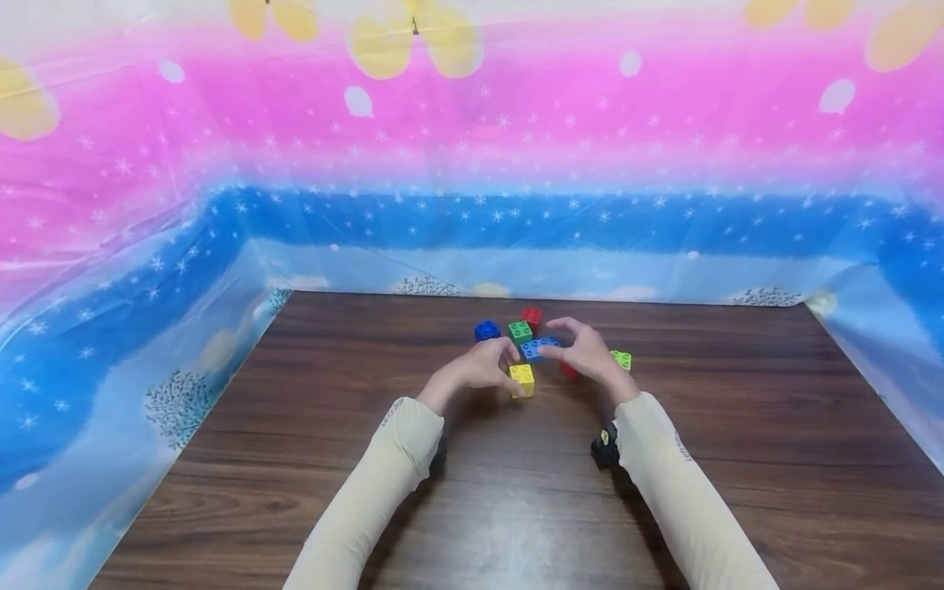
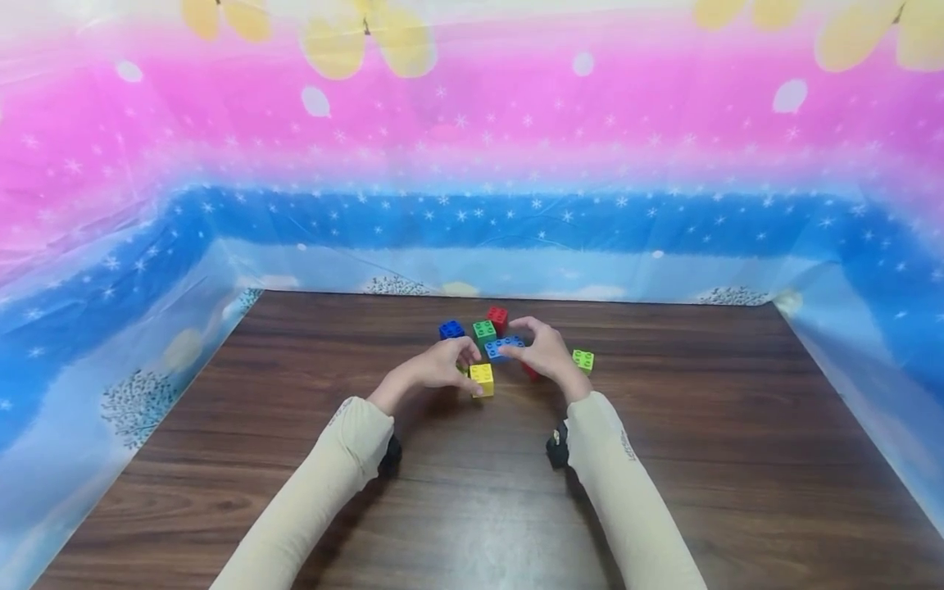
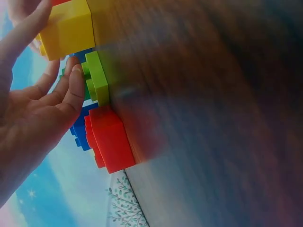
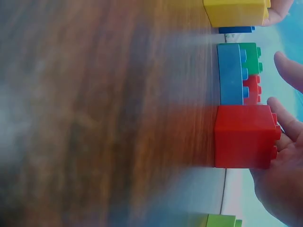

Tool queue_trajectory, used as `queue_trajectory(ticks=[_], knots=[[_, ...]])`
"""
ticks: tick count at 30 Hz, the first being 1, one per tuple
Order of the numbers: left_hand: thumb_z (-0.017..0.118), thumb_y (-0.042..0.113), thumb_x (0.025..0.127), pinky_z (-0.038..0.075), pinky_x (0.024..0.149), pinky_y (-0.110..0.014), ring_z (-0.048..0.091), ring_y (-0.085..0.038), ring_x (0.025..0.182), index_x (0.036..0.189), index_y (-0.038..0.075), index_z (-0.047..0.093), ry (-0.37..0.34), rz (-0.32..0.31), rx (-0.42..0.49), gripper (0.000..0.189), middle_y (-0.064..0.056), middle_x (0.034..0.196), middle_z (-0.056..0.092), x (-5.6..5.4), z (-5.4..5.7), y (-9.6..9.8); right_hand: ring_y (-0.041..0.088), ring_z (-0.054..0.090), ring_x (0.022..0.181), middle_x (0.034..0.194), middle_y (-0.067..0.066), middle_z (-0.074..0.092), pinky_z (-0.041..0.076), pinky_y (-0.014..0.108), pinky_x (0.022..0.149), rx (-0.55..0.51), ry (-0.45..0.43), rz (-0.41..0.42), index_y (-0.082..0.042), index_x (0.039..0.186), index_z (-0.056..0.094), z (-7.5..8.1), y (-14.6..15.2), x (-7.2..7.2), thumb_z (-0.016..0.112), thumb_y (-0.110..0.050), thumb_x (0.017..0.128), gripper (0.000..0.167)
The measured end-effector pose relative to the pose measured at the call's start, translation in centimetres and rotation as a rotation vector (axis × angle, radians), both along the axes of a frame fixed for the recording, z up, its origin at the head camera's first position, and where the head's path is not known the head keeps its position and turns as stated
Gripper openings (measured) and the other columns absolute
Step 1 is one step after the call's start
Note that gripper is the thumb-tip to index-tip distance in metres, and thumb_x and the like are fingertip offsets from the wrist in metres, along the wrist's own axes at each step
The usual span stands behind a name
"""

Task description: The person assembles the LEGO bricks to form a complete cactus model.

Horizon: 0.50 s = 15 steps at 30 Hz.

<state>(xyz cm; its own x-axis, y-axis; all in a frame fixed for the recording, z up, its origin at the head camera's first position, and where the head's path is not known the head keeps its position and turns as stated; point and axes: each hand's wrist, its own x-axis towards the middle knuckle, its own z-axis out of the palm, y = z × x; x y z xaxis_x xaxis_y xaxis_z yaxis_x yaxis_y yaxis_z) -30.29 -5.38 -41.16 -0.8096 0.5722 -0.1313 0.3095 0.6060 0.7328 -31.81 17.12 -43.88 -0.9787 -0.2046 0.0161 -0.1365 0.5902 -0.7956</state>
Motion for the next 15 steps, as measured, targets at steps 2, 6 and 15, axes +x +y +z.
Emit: queue_trajectory(ticks=[2, 6, 15], knots=[[0.082, 0.022, 0.078, 0.051, 0.097, -0.038, 0.057, -0.024, 0.103, 0.111, 0.003, 0.055, 0.002, -0.001, -0.005, 0.046, -0.013, 0.113, 0.061, -0.06, 0.09, -0.11, 0.038, 0.043, 0.136, 0.144, 0.016, 0.05, 0.036, 0.059, 0.111, 0.002, -0.002, 0.003, -0.011, 0.135, 0.052, 0.1, -0.21, -0.04, 0.073, -0.033, 0.086, 0.058], [0.08, 0.02, 0.079, 0.052, 0.096, -0.037, 0.058, -0.023, 0.101, 0.111, 0.002, 0.059, 0.006, -0.011, -0.019, 0.042, -0.012, 0.112, 0.063, -0.24, 0.06, -0.29, 0.038, 0.043, 0.136, 0.144, 0.015, 0.051, 0.035, 0.06, 0.111, 0.025, -0.015, 0.01, -0.012, 0.135, 0.053, 0.2, -0.4, -0.11, 0.075, -0.031, 0.084, 0.058], [0.079, 0.018, 0.08, 0.051, 0.097, -0.04, 0.058, -0.023, 0.101, 0.107, 0.005, 0.062, 0.008, -0.009, -0.009, 0.035, -0.01, 0.11, 0.064, -0.44, -0.17, -0.39, 0.038, 0.041, 0.137, 0.147, 0.015, 0.048, 0.03, 0.062, 0.113, 0.033, -0.077, 0.005, -0.016, 0.134, 0.057, -0.37, -0.33, -0.7, 0.072, -0.033, 0.086, 0.054]])
